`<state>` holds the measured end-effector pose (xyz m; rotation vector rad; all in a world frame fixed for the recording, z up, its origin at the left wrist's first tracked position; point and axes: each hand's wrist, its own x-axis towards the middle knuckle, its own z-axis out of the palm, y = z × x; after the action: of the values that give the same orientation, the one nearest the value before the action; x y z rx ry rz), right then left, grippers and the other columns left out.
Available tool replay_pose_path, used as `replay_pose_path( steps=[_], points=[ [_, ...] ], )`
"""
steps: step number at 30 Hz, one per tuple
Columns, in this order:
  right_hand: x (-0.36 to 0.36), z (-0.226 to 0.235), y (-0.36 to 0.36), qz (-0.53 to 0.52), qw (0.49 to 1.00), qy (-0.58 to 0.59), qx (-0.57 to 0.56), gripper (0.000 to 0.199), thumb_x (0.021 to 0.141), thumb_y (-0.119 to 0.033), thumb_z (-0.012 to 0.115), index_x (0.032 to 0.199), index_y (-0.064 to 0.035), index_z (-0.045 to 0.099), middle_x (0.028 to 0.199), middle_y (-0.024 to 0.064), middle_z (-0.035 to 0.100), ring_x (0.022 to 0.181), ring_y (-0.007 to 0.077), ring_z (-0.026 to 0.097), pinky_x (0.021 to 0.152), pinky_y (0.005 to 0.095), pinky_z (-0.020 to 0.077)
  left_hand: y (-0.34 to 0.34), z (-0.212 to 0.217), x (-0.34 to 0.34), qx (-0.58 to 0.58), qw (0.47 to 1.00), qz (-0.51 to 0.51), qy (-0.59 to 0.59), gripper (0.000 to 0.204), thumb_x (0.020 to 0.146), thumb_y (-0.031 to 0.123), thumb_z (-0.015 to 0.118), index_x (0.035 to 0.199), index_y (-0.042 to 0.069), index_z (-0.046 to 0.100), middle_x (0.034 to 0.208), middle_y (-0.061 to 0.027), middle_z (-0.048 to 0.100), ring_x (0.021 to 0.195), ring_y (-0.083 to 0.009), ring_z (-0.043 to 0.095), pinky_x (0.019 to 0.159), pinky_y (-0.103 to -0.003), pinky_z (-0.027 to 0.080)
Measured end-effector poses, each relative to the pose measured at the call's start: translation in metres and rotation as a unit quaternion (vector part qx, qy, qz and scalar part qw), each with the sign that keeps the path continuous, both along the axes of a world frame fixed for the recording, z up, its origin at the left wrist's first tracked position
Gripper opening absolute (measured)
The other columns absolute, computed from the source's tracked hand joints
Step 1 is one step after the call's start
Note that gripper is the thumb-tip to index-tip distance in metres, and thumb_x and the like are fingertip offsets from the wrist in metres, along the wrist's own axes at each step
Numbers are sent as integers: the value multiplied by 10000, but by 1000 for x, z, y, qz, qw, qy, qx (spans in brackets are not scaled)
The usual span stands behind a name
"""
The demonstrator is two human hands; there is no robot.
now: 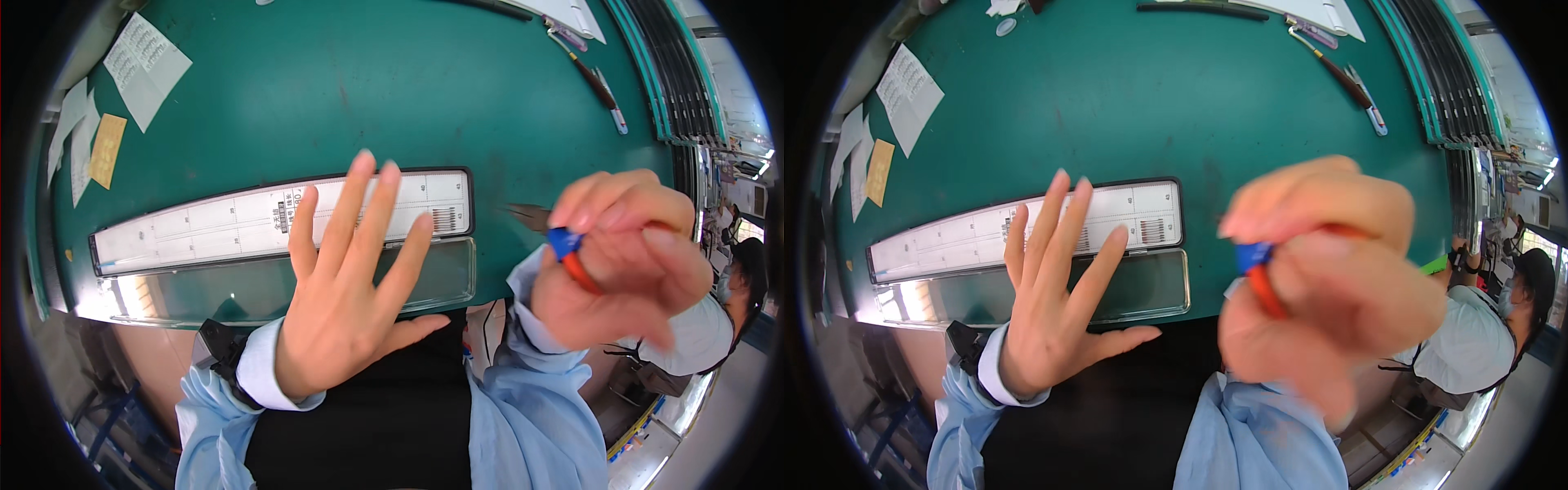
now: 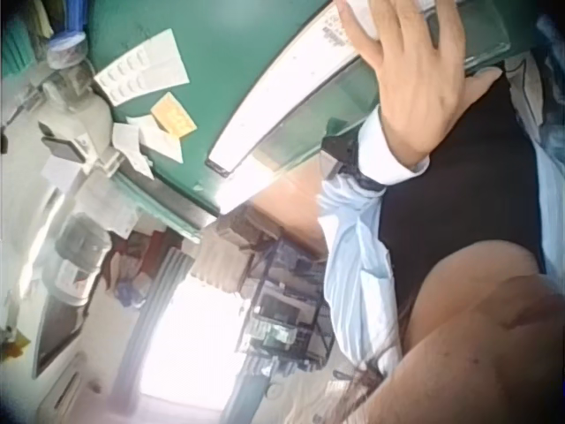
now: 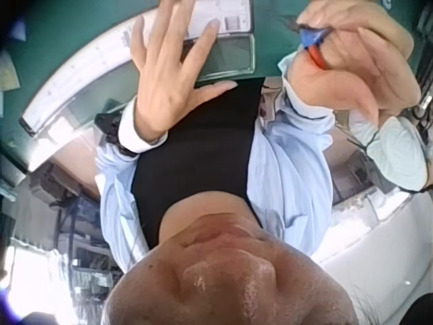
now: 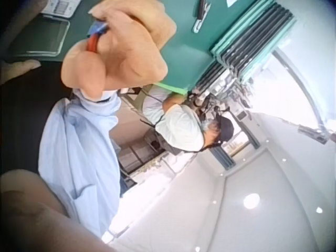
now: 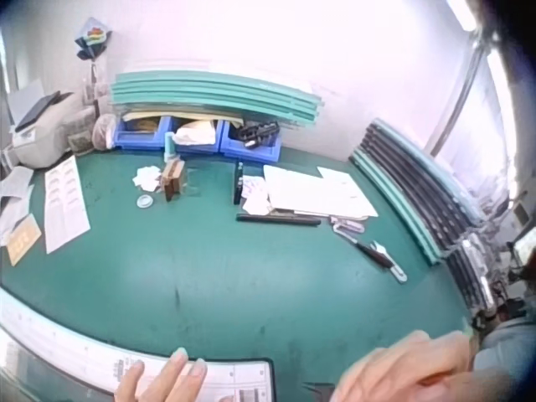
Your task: Assembling or repairing a long electronic fixture using pliers and stickers on a workbench.
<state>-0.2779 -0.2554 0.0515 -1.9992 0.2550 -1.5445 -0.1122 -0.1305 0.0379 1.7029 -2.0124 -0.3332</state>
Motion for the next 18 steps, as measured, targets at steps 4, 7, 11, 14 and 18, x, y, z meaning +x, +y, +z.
replay_pose_path(
  steps=[4, 7, 11, 14, 18],
  points=[
    [-38, 7, -18, -253, 911, 322, -50, 499, 736, -342, 777, 1060, -21, 572, 990, 168, 565, 729, 271, 566, 598, 347, 483, 26, -2, 16, -69, 994, -87, 21, 644, 674, 313, 811, 1185, -15, 597, 1290, -238, 564, 1255, -405, 504, 1069, -540, 287],
    [-68, -6, -30, -331, 777, 519, -133, 623, 653, -372, 809, 1126, -40, 576, 1111, 128, 539, 924, 294, 536, 746, 373, 459, 32, -4, 24, -100, 986, -129, -43, 360, 755, 135, 702, 1057, -55, 650, 1116, -186, 671, 1165, -304, 604, 1009, -447, 417],
    [-84, -19, -32, -322, 767, 552, -62, 668, 714, -479, 742, 1202, -64, 556, 1256, 150, 476, 1078, 344, 474, 895, 461, 371, 28, -4, 26, -57, 985, -152, -58, 342, 732, -2, 530, 1040, -72, 661, 1117, -199, 671, 1166, -325, 603, 1018, -468, 423],
    [-98, -17, -25, -298, 827, 472, -65, 655, 789, -511, 674, 1257, -76, 533, 1379, 176, 415, 1196, 368, 428, 1015, 465, 276, 28, -2, 24, -54, 983, -164, -69, 374, 727, 0, 482, 1047, -89, 654, 1117, -213, 665, 1164, -345, 601, 1017, -488, 417],
    [-166, -18, -28, -521, 808, 270, -42, 292, 867, -278, 654, 1077, -80, 605, 1178, 91, 600, 1118, 276, 536, 991, 424, 299, 26, 8, 20, -60, 981, -182, -33, 464, 794, -70, 387, 1212, -55, 587, 1279, -193, 597, 1254, -342, 529, 1061, -466, 369]
  ],
)
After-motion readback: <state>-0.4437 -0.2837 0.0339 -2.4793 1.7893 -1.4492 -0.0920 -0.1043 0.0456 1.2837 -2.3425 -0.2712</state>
